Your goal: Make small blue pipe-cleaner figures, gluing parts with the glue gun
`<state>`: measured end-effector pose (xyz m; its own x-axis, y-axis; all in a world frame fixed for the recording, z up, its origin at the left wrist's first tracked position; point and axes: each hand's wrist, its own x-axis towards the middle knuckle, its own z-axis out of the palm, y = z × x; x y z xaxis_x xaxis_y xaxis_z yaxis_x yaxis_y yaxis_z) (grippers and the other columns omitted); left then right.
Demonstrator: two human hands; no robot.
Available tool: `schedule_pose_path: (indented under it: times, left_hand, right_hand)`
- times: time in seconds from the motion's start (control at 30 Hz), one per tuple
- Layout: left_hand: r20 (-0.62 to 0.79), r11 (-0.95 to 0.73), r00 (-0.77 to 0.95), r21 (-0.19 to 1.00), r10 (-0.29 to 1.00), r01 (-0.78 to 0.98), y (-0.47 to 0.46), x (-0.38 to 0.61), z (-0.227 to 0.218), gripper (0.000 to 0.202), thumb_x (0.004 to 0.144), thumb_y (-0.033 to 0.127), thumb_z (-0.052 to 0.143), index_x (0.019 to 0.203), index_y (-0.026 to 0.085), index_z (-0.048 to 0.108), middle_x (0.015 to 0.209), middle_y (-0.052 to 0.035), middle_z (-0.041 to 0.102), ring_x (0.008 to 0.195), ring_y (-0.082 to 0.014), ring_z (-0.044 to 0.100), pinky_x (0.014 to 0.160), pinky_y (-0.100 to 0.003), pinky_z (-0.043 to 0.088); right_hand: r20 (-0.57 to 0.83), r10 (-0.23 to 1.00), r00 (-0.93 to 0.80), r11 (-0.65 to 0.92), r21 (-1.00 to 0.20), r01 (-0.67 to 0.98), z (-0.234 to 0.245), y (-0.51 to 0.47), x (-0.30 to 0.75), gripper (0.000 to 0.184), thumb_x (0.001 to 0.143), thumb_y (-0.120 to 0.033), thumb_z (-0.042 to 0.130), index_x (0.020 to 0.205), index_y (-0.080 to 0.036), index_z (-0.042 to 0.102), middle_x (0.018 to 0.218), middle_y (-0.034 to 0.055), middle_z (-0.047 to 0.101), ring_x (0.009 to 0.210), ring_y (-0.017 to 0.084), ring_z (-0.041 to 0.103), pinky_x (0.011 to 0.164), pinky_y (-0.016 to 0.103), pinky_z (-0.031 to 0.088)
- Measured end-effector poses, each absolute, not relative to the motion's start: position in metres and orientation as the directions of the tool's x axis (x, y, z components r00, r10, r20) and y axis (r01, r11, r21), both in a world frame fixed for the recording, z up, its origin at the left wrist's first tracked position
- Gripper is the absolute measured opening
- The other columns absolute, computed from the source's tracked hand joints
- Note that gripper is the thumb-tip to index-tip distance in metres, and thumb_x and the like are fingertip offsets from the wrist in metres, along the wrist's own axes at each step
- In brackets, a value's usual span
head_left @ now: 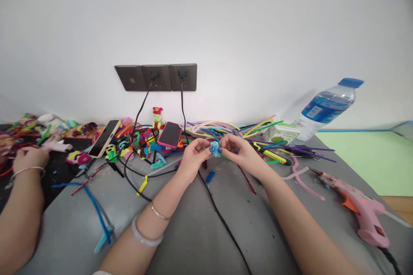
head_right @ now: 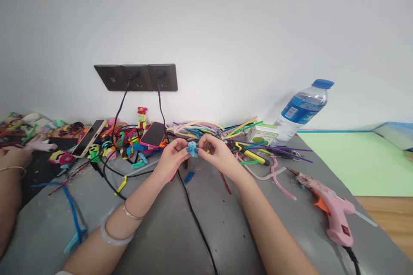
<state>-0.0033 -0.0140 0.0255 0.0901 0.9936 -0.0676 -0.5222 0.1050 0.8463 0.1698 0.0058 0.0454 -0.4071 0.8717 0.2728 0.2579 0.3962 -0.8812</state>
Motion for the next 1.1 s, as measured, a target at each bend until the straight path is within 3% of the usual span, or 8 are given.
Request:
schedule_pose_path:
  times: [0.13, 0.23, 0.5, 0.83, 1.1]
  left_hand:
    - [-0.061, 0.12, 0.126, 0.831, 0.99, -0.543, -0.0136, -0.0049, 0.0237, 0.036, 0.062, 0.028, 0.087, 0.092, 0.018, 0.071, 0.089, -0.0019, 0.067, 0.084, -0.013, 0.064, 0.077, -0.026, 0.055]
    - [-0.075, 0.156, 0.168, 0.822, 0.983, -0.547, -0.0126, -0.0056, 0.0228, 0.036, 0.064, 0.028, 0.086, 0.096, 0.017, 0.073, 0.09, -0.0034, 0.069, 0.083, -0.0135, 0.065, 0.079, -0.028, 0.054]
    - [-0.105, 0.191, 0.179, 0.794, 0.978, -0.577, -0.0121, -0.006, 0.0241, 0.033, 0.065, 0.035, 0.085, 0.089, 0.016, 0.073, 0.094, -0.0055, 0.072, 0.079, -0.0136, 0.065, 0.076, -0.028, 0.053]
    - [-0.214, 0.291, 0.197, 0.705, 0.957, -0.647, -0.0094, -0.0073, 0.0261, 0.04, 0.083, 0.051, 0.063, 0.088, 0.013, 0.074, 0.093, -0.0104, 0.073, 0.081, -0.0171, 0.066, 0.079, -0.03, 0.054]
    - [-0.184, 0.265, 0.193, 0.737, 0.964, -0.622, -0.0125, -0.0056, 0.0302, 0.035, 0.081, 0.046, 0.068, 0.096, 0.015, 0.069, 0.092, -0.008, 0.072, 0.081, -0.0171, 0.065, 0.078, -0.031, 0.053]
  right_hand:
    - [0.383, 0.841, -0.383, 0.49, -0.838, 0.24, 0.0487, 0.0029, 0.1683, 0.014, 0.087, -0.026, 0.058, 0.1, -0.021, 0.061, 0.089, 0.0028, 0.061, 0.073, 0.016, 0.055, 0.065, 0.029, 0.043]
    - [0.416, 0.825, -0.384, 0.526, -0.813, 0.25, 0.0524, 0.0006, 0.1674, 0.015, 0.088, -0.025, 0.057, 0.1, -0.021, 0.064, 0.086, 0.0036, 0.061, 0.075, 0.017, 0.054, 0.066, 0.029, 0.043]
    - [0.332, 0.86, -0.387, 0.444, -0.861, 0.248, 0.0539, -0.0005, 0.1669, 0.011, 0.087, -0.03, 0.059, 0.093, -0.021, 0.061, 0.084, 0.0033, 0.061, 0.074, 0.018, 0.055, 0.066, 0.031, 0.045]
    - [0.307, 0.868, -0.391, 0.414, -0.881, 0.228, 0.0476, 0.0026, 0.1705, 0.012, 0.088, -0.028, 0.058, 0.097, -0.021, 0.059, 0.087, 0.0035, 0.062, 0.076, 0.018, 0.057, 0.068, 0.031, 0.045]
    - [0.284, 0.872, -0.398, 0.401, -0.882, 0.249, 0.0495, 0.0022, 0.169, 0.011, 0.087, -0.029, 0.058, 0.094, -0.021, 0.056, 0.081, 0.0013, 0.058, 0.071, 0.016, 0.053, 0.065, 0.029, 0.043]
